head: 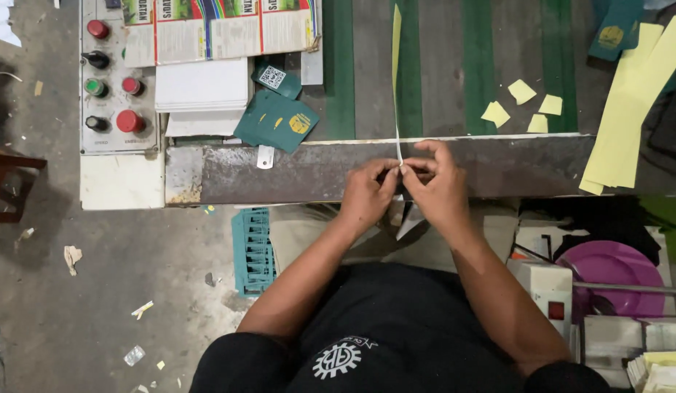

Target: The recorder is bundling stacks of green booklets using paper bands and adhesive stickers at a print shop workbench.

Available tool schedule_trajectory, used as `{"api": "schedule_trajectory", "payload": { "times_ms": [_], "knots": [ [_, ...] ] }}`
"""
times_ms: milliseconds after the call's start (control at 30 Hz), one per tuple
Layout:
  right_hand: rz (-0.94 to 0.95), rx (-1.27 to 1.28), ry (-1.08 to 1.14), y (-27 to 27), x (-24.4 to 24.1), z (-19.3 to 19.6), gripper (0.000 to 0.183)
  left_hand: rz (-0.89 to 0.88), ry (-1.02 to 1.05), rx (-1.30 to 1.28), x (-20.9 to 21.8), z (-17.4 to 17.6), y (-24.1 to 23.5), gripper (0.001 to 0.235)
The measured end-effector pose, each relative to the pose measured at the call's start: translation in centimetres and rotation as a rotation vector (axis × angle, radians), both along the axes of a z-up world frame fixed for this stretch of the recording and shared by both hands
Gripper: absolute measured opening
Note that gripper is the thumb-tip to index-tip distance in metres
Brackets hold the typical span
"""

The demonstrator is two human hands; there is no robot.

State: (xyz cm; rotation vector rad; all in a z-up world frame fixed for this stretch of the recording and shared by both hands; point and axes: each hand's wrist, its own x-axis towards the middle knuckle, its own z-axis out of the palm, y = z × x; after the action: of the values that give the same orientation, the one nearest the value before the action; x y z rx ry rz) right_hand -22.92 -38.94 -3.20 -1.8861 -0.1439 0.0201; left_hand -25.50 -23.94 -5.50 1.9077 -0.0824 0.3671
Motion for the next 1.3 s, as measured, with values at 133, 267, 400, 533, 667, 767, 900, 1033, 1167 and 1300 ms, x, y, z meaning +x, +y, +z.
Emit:
{"api": "schedule_trajectory", "payload": {
  "times_ms": [133, 267, 400, 533, 667, 767, 900, 1033, 1167, 1300],
  "knots": [
    [-0.014, -0.076, -0.055, 0.3, -0.4, 0.5, 0.033, 0.035, -0.024, 0.022, 0.0, 0.5, -0.3, 0.012],
    [0.025, -0.163, -0.242, 0.4, -0.7, 0.7, 0.030, 0.083, -0.036, 0.110, 0.0, 0.8, -0.2, 0.010],
    [0.043, -0.176, -0.260, 0.4, -0.7, 0.9, 0.026, 0.053, 0.017, 0.115, 0.1, 1.2, 0.4, 0.010],
    [0.045, -0.162, -0.240, 0.4, -0.8, 0.7, 0.025, 0.047, 0.099, 0.055, 0.0, 1.7, 0.4, 0.010],
    [0.037, -0.175, -0.266, 0.5, -0.9, 0.4, 0.026, 0.063, 0.034, 0.086, -0.1, 0.7, 0.5, 0.009],
    [0.022, -0.159, -0.242, 0.6, -0.8, 0.5, 0.026, 0.063, -0.054, 0.137, -0.2, 0.5, 0.7, 0.008],
    [0.005, -0.068, -0.150, 0.5, -0.6, 0.4, 0.026, 0.052, -0.023, 0.106, -0.3, 1.1, 0.6, 0.007],
    [0.003, 0.121, -0.020, -0.1, 0.3, -2.5, 0.024, 0.008, 0.032, -0.072, -0.3, -0.6, 0.5, 0.006],
    [0.046, 0.191, 0.049, -0.4, 0.3, -2.7, 0.018, -0.117, 0.078, -0.415, 0.0, -2.7, 0.6, 0.006],
    [0.078, 0.175, 0.032, 0.4, -0.1, -0.6, 0.019, -0.148, 0.097, -0.467, 0.1, -2.5, 0.5, 0.006]
  ]
}}
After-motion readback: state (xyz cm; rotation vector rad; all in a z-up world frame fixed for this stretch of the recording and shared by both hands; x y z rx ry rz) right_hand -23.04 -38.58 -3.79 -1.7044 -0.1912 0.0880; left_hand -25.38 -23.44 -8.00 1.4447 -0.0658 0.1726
